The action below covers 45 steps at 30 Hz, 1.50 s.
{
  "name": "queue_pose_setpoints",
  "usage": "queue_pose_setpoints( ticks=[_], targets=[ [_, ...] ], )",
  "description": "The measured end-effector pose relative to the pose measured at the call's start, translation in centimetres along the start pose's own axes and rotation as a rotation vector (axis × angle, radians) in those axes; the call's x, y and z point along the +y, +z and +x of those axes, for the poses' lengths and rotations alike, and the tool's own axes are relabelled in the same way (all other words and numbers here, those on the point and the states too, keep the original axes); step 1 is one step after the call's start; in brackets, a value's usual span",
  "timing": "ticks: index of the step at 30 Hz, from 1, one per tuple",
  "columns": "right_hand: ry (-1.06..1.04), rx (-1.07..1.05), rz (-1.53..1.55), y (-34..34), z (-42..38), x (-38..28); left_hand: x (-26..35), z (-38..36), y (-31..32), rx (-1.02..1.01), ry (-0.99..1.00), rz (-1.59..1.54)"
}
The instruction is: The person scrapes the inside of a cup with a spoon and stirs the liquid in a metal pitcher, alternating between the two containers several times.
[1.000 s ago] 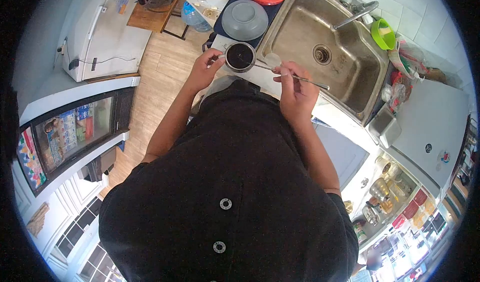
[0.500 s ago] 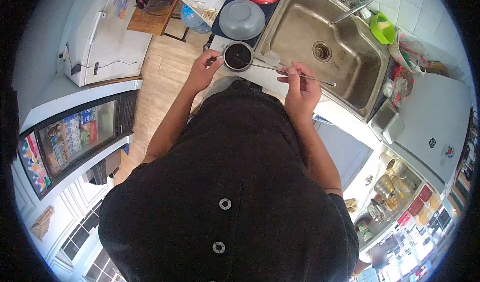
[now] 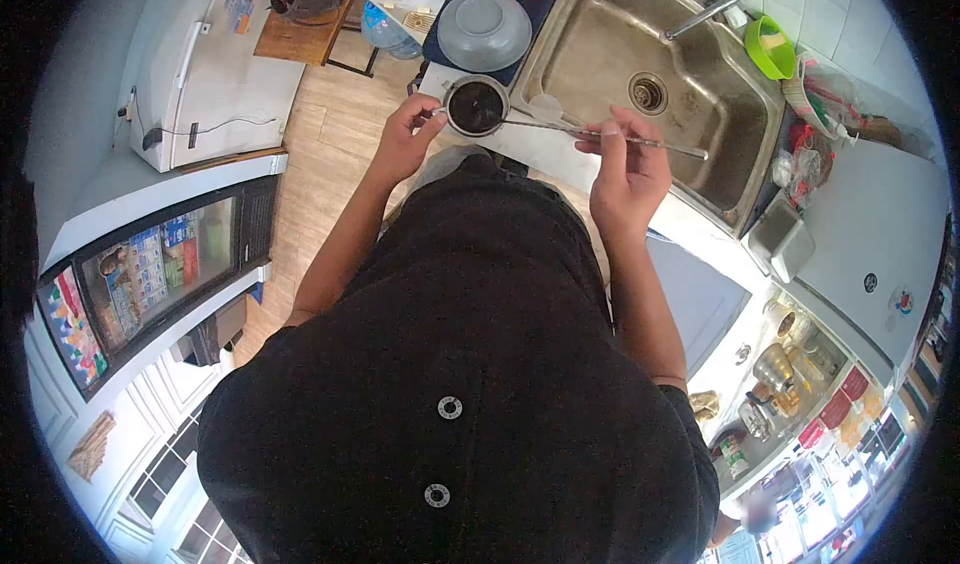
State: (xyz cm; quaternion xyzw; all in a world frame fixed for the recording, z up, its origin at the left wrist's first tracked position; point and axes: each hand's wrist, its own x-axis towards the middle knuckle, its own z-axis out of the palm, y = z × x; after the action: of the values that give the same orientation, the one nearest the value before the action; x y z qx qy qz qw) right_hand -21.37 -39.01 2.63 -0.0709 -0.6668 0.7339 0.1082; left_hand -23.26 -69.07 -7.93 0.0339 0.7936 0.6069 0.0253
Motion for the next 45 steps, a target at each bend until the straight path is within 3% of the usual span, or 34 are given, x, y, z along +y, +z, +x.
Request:
queue_pose_setpoints(
  ticks=[24, 32, 38, 45],
  targets=[
    [0.029, -0.133, -0.127, 1.9, 4.8, 0.0, 0.3, 0.1, 0.0, -0.004, -0.003, 0.028],
    [0.142, -0.019, 0.03, -0.4, 6.0, 0.1, 0.1, 0.1, 0.1, 0.017, -0.015, 0.019],
    [0.017, -0.01, 0.077, 0.3, 5.6, -0.2, -1.2, 0.1, 0.2, 0.012, -0.104, -0.035],
    [-0.154, -0.135, -0.077, 1.6, 4.6, -0.9, -1.6, 0.4, 0.4, 0.004, -0.107, -0.142]
  ],
)
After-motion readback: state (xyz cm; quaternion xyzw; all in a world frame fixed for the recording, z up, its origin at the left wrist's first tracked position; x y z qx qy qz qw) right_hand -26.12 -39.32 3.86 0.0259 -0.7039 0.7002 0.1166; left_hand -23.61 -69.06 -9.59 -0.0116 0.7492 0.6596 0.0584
